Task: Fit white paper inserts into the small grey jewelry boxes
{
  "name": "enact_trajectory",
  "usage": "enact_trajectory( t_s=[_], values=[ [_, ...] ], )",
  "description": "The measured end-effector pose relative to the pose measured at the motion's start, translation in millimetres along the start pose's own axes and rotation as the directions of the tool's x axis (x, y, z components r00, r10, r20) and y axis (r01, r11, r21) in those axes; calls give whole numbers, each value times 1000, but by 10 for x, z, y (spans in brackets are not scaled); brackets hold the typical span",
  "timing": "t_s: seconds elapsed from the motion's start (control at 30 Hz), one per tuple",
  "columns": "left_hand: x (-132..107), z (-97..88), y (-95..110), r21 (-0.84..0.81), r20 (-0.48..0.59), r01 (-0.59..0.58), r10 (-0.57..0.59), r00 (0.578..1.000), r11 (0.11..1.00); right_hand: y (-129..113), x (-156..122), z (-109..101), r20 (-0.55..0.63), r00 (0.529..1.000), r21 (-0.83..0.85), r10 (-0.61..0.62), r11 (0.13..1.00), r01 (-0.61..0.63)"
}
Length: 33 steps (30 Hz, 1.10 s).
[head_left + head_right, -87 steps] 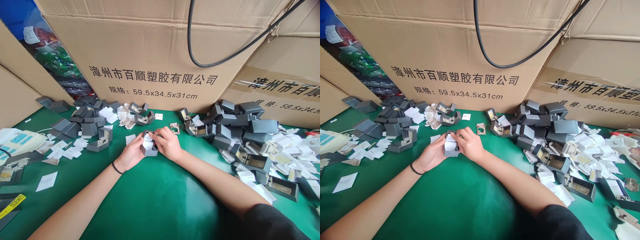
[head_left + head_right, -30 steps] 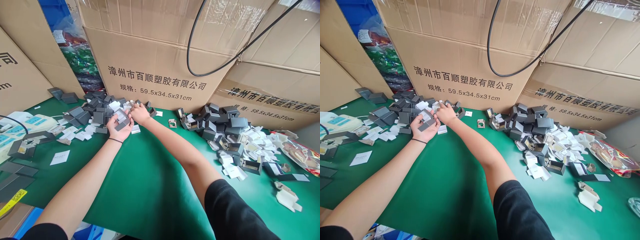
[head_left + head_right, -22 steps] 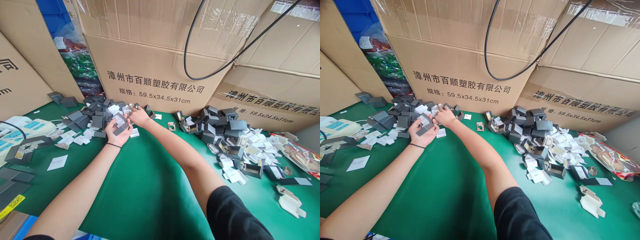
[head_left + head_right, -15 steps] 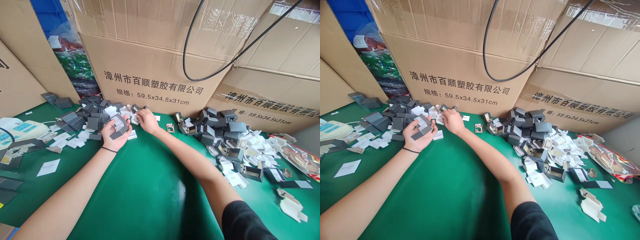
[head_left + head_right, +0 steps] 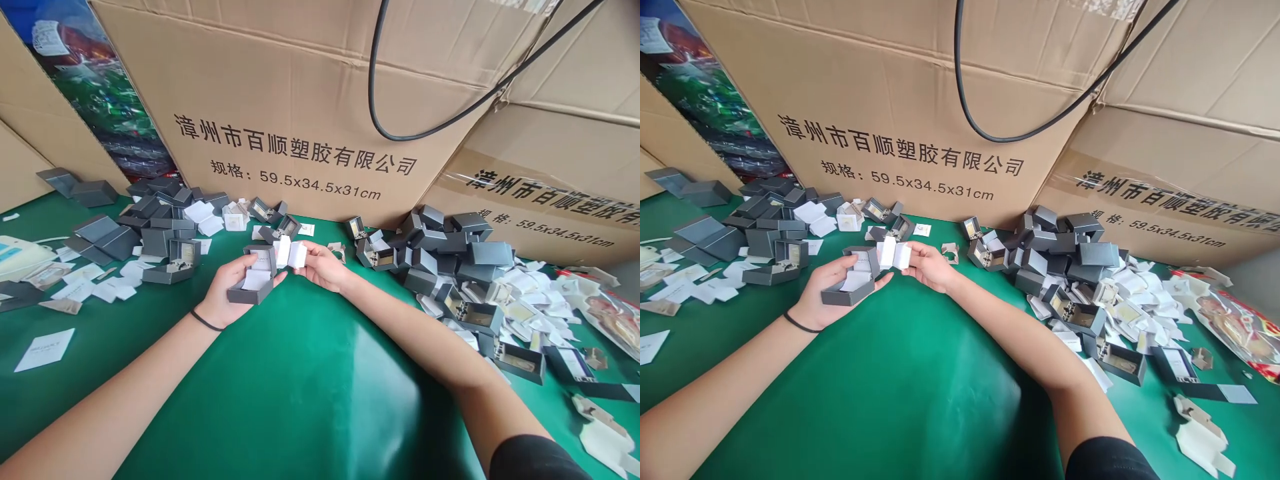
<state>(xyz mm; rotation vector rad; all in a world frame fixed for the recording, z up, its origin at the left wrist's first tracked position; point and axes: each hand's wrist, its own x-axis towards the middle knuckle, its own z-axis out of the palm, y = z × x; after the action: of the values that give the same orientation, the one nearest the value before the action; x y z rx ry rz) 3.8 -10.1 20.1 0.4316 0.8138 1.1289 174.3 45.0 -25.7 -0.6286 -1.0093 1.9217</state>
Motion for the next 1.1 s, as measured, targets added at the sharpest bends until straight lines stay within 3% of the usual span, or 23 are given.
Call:
enact_trajectory(
  t_s=[0.13,0.23,0.3,0.4,0.47,0.57,0.73,0.93,1.1],
  values=[
    [36,-38,17,4,-24,35,-35,999,999,39,5,-3,-26,999,-89,-48,995,45],
    [31,-38,39,-63,-15,20,-21,1000,998,73,-64,34,-143,950,-396,-276,896,201],
    [22,-28,48,-89,-36,4,-8,999,996,52,-136,46,-139,867,-670,-479,690,273],
    [14,-9,37,-94,-75,5,-12,997,996,-29,-230,30,101,766,-904,-635,264,338],
    [14,2,18,-83,-90,14,-21,996,996,-72,-256,6,273,738,-928,-617,32,371],
    [20,12,-6,-80,-122,25,-34,992,997,-71,-241,-33,402,755,-912,-517,-158,378],
    [34,-6,-13,-109,-160,18,-35,987,994,-8,-214,-51,422,790,-907,-446,-212,364],
    [67,-48,-18,-144,-155,-26,3,988,989,-8,-229,-23,347,817,-938,-461,-150,314],
    [79,-30,-17,-132,-147,-17,-3,989,991,24,-208,-32,370,832,-928,-415,-111,357]
  ],
)
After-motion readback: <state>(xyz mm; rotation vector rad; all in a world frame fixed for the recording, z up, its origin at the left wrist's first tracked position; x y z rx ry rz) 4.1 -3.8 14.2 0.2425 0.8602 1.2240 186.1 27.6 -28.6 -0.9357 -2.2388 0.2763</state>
